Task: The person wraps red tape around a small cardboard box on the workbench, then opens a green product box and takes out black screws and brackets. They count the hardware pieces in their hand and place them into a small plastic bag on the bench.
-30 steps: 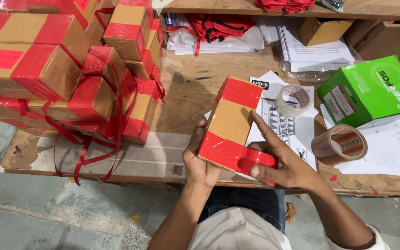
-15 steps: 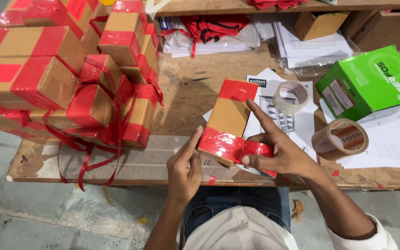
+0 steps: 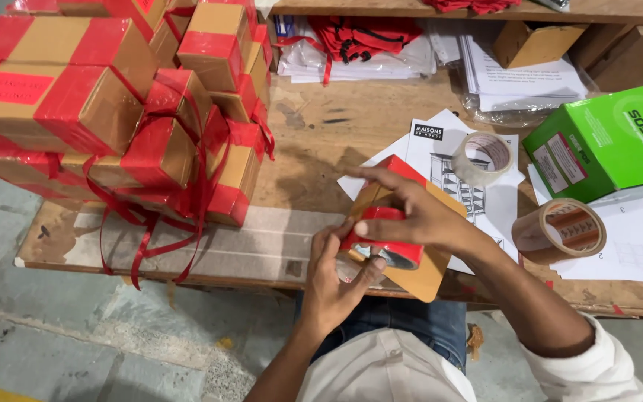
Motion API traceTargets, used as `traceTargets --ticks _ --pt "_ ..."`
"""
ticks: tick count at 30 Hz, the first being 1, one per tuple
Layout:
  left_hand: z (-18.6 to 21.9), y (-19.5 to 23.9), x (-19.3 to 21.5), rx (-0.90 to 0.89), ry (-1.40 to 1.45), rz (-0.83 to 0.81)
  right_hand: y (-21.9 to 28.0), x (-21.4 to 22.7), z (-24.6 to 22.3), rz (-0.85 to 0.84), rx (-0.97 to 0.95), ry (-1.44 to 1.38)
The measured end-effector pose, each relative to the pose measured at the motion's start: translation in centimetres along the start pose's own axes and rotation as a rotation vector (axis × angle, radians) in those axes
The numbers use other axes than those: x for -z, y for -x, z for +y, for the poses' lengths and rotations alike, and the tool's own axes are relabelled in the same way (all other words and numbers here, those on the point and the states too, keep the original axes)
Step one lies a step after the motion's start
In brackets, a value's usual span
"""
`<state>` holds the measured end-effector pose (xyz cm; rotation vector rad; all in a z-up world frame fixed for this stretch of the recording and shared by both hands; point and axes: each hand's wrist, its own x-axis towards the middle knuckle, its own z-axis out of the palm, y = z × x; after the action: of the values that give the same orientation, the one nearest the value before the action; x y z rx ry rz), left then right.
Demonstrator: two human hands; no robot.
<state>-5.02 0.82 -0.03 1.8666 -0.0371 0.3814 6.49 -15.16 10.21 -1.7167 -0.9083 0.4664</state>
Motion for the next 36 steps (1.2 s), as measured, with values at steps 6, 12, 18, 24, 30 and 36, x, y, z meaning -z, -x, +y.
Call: traceTargets --ticks 6,12,18,24,30,36 --pt "-1.3 -0.6 0.9 -0.119 0.101 -0.083 -2.4 -1.1 1.5 -0.067 -0.276 -0.086" --pt "-4.5 0.8 -2.4 -0.227 -0.129 0.154 -3.2 -1.7 1.2 -0.063 -0.223 -0.109" --pt "-3.4 0.1 -1.9 -0.374 -0.218 0.237 -2.2 -0.6 -0.6 -0.103 -0.317 0.048" --pt "-3.8 0.2 -2.4 -0.456 -0.233 0.269 -1.7 0.0 -2.2 -0.294 -0.638 0.508" --pt "-3.1 0.1 -1.9 -0.508 -0.315 0.237 -1.4 0.0 -0.8 -0.326 -0.747 0.589" --pt "-2.3 0.2 -1.2 -0.461 -0.380 0.150 -0.6 0.3 -1.8 -0.254 -0.677 0.184"
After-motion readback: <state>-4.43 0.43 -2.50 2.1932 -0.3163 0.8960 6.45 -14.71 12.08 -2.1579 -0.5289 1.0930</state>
